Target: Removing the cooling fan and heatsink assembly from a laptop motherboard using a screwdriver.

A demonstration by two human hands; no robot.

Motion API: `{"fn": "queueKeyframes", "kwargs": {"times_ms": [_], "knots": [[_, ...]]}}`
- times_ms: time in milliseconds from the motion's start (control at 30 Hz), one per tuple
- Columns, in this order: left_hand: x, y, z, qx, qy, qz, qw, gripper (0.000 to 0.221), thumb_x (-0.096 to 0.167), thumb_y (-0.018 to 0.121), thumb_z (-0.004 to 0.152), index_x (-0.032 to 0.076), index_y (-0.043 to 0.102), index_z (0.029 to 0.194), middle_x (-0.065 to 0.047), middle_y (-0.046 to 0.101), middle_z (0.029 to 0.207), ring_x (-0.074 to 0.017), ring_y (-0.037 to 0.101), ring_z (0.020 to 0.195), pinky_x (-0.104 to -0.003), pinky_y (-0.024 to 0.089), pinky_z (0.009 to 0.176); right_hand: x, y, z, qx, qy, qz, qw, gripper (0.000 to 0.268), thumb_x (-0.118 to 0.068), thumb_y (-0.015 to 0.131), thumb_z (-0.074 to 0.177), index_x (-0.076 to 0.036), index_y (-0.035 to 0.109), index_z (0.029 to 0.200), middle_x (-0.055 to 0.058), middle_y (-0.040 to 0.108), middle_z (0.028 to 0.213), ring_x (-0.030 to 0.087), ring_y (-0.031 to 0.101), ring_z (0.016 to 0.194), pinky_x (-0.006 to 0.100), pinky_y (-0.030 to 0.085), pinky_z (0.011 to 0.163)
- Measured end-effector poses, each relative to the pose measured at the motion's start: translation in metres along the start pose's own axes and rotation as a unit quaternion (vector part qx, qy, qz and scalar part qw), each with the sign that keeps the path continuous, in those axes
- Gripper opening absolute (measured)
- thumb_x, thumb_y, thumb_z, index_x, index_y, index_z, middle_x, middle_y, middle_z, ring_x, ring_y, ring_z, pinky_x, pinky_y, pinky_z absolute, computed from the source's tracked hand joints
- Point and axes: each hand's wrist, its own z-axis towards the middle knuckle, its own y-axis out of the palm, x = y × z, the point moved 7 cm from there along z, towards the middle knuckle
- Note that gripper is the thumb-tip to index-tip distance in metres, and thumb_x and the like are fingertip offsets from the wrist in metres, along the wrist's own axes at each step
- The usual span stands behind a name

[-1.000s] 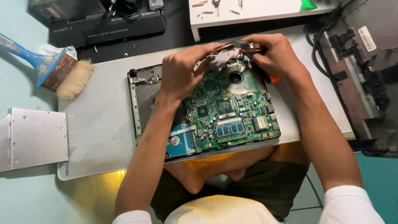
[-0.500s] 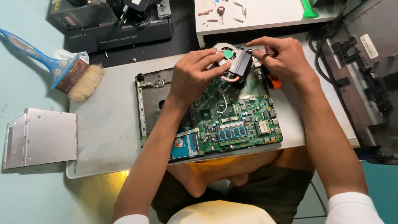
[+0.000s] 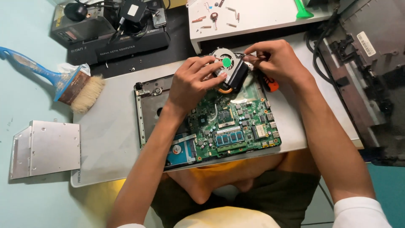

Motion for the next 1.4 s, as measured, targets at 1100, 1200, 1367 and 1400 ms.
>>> {"fn": "queueKeyframes", "kwargs": {"times_ms": [1100, 1200, 1367, 1400], "knots": [[-0.056, 0.008, -0.035, 0.112, -0.037, -0.286, 0.951, 0.04, -0.005, 0.092, 0.103, 0.034, 0.098, 0.108, -0.008, 0.065, 0.16, -0.038, 0.059, 0.152, -0.066, 0.046, 0.139, -0.001, 0.037, 0.011, 0.039, 0.0, 0.039, 0.998, 0.007, -0.008, 0.078, 0.122, -0.005, 0.084, 0.123, 0.012, 0.067, 0.113, 0.018, 0.057, 0.093, 0.039, 0.05, 0.082], [-0.057, 0.015, -0.038, 0.095, -0.032, -0.295, 0.95, 0.041, -0.004, 0.096, 0.101, 0.037, 0.099, 0.109, -0.01, 0.065, 0.164, -0.0404, 0.058, 0.155, -0.066, 0.043, 0.141, -0.009, 0.037, 0.013, 0.028, 0.02, 0.13, 0.991, 0.009, -0.004, 0.075, 0.122, -0.003, 0.08, 0.128, 0.01, 0.068, 0.106, 0.013, 0.057, 0.077, 0.034, 0.056, 0.076], [-0.056, 0.02, -0.041, 0.08, -0.029, -0.319, 0.944, 0.041, -0.005, 0.098, 0.099, 0.035, 0.1, 0.108, -0.011, 0.066, 0.164, -0.0411, 0.058, 0.157, -0.064, 0.044, 0.142, -0.031, 0.039, 0.012, 0.039, -0.004, 0.14, 0.989, 0.015, -0.002, 0.076, 0.121, 0.004, 0.08, 0.134, 0.014, 0.072, 0.105, 0.013, 0.059, 0.086, 0.037, 0.057, 0.077], [-0.053, 0.02, -0.041, 0.077, -0.025, -0.326, 0.942, 0.041, -0.006, 0.098, 0.099, 0.033, 0.099, 0.109, -0.011, 0.067, 0.163, -0.0416, 0.06, 0.156, -0.063, 0.046, 0.142, -0.043, 0.039, 0.011, 0.047, -0.024, 0.118, 0.992, 0.018, 0.001, 0.077, 0.12, 0.005, 0.08, 0.137, 0.016, 0.072, 0.105, 0.015, 0.059, 0.084, 0.038, 0.056, 0.074]]}}
